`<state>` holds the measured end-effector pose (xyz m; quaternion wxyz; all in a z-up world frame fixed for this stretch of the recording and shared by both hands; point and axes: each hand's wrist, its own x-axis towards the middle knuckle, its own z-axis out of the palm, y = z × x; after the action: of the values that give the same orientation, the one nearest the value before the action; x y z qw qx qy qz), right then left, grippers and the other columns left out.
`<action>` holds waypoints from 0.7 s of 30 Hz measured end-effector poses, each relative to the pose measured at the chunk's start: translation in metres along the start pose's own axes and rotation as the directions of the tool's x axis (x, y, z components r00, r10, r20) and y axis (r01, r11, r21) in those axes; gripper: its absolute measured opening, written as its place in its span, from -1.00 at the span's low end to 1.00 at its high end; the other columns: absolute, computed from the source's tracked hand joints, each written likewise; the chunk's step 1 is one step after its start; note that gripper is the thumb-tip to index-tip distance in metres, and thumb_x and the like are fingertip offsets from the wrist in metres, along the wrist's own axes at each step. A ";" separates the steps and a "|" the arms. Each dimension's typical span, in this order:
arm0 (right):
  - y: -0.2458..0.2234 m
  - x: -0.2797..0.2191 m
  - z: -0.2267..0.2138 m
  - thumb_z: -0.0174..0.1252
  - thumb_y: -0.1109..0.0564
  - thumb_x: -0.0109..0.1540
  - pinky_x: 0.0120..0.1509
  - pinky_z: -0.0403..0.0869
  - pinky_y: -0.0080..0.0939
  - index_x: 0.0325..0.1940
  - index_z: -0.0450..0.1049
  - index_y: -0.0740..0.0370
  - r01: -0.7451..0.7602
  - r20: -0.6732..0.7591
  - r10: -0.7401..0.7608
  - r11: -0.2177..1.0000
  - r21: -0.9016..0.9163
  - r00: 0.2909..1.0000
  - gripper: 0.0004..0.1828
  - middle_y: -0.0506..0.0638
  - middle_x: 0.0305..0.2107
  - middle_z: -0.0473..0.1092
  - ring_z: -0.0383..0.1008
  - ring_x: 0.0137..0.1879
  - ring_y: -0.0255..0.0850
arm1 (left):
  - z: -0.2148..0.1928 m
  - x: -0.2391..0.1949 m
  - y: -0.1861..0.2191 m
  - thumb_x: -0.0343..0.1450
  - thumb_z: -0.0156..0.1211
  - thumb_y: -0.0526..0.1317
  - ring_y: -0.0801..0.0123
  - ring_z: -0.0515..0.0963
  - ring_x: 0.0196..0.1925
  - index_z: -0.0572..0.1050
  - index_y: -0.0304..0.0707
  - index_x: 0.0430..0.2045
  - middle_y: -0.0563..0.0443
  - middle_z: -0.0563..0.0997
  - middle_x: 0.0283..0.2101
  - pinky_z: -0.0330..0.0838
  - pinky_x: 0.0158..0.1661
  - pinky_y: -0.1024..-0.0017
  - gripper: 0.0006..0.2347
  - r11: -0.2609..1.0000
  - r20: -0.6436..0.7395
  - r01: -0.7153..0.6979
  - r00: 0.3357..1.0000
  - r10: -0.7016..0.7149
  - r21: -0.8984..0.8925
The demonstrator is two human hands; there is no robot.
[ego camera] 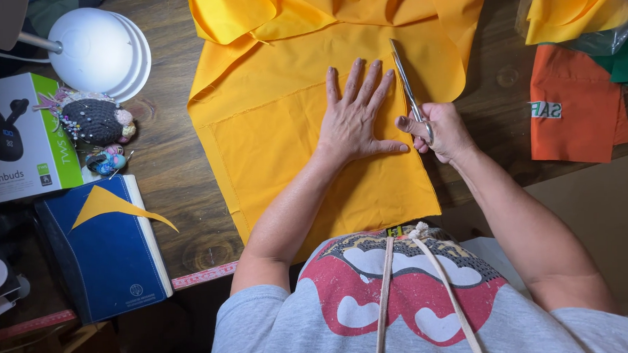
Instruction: Cutting a rectangular piece of yellow fabric using scissors on a wooden work surface.
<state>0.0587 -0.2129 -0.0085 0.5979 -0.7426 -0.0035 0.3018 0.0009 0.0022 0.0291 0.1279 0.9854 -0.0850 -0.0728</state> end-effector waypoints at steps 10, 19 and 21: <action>-0.016 -0.005 0.000 0.43 -0.11 0.14 -0.68 0.27 -0.47 -0.29 0.38 0.22 -0.076 0.034 0.078 0.996 -0.045 0.996 -0.56 -0.06 -0.64 0.33 0.32 -0.65 -0.42 | 0.024 0.005 -0.006 0.16 -0.20 0.80 -0.09 -0.11 0.60 -0.01 -0.02 0.53 -0.10 -0.04 0.58 -0.29 0.38 -0.43 0.16 0.986 -0.198 -0.038 0.978 0.070 0.164; -0.015 -0.101 -0.047 0.48 0.12 0.17 -0.53 0.15 -0.38 -0.42 0.41 0.19 -0.133 0.025 0.158 0.897 -0.422 0.987 -0.68 -0.06 -0.68 0.34 0.22 -0.58 -0.40 | 0.023 0.005 -0.006 0.23 -0.04 0.80 -0.14 0.03 0.51 0.04 -0.06 0.50 -0.12 0.12 0.50 -0.23 0.31 -0.48 0.13 0.991 -0.181 -0.078 0.979 0.097 0.110; -0.001 -0.119 -0.062 0.50 0.11 0.14 -0.45 0.14 -0.36 -0.38 0.47 0.17 -0.126 -0.032 0.130 0.822 -0.555 0.991 -0.72 -0.10 -0.66 0.37 0.19 -0.52 -0.44 | 0.034 0.006 -0.011 0.23 0.00 0.82 -0.15 0.20 0.43 0.04 -0.04 0.47 -0.11 0.30 0.44 -0.17 0.27 -0.47 0.12 0.989 -0.226 -0.099 0.967 0.121 0.106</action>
<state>-0.0103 -0.3106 0.0515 0.3346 -0.8818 -0.0435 0.3296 0.0026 0.0029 -0.0071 0.0946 0.9858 -0.1276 0.0538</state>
